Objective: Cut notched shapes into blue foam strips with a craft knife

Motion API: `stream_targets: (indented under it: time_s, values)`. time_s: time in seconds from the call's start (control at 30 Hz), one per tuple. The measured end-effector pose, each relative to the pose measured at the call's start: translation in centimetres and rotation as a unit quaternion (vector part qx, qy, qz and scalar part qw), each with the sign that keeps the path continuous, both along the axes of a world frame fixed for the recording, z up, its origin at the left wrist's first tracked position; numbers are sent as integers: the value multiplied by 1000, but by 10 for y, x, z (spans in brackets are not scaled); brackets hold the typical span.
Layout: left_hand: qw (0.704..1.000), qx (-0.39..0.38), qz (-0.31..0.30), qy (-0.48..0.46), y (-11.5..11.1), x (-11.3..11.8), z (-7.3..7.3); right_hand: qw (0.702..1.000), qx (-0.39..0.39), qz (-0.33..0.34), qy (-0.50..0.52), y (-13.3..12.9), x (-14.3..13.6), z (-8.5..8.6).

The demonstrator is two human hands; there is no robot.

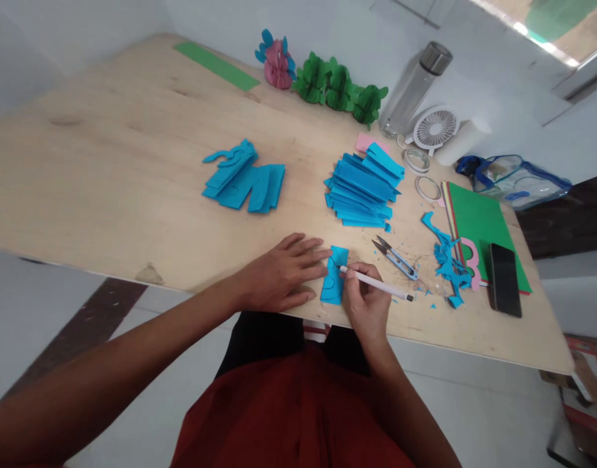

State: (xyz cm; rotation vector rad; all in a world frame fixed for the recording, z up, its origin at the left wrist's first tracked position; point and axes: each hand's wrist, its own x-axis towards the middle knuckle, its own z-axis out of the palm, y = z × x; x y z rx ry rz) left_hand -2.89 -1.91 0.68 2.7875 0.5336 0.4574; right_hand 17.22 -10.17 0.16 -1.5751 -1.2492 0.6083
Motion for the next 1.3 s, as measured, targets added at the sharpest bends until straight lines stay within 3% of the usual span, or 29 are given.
stream_targets:
  time_s: [0.5, 0.93, 1.17, 1.3]
  values:
    - [1000, 4, 3, -8, -1, 1, 1, 995, 2, 11, -98, 2, 0, 2]
    - [1000, -9, 0, -4, -1, 0, 1, 997, -1, 13, -81, 2, -1, 3]
    - [1000, -9, 4, -2, -2, 1, 2, 999, 27, -13, 41, -3, -3, 10]
    - [1000, -6, 6, -10, -3, 1, 5, 999, 23, 23, -18, -11, 2, 13]
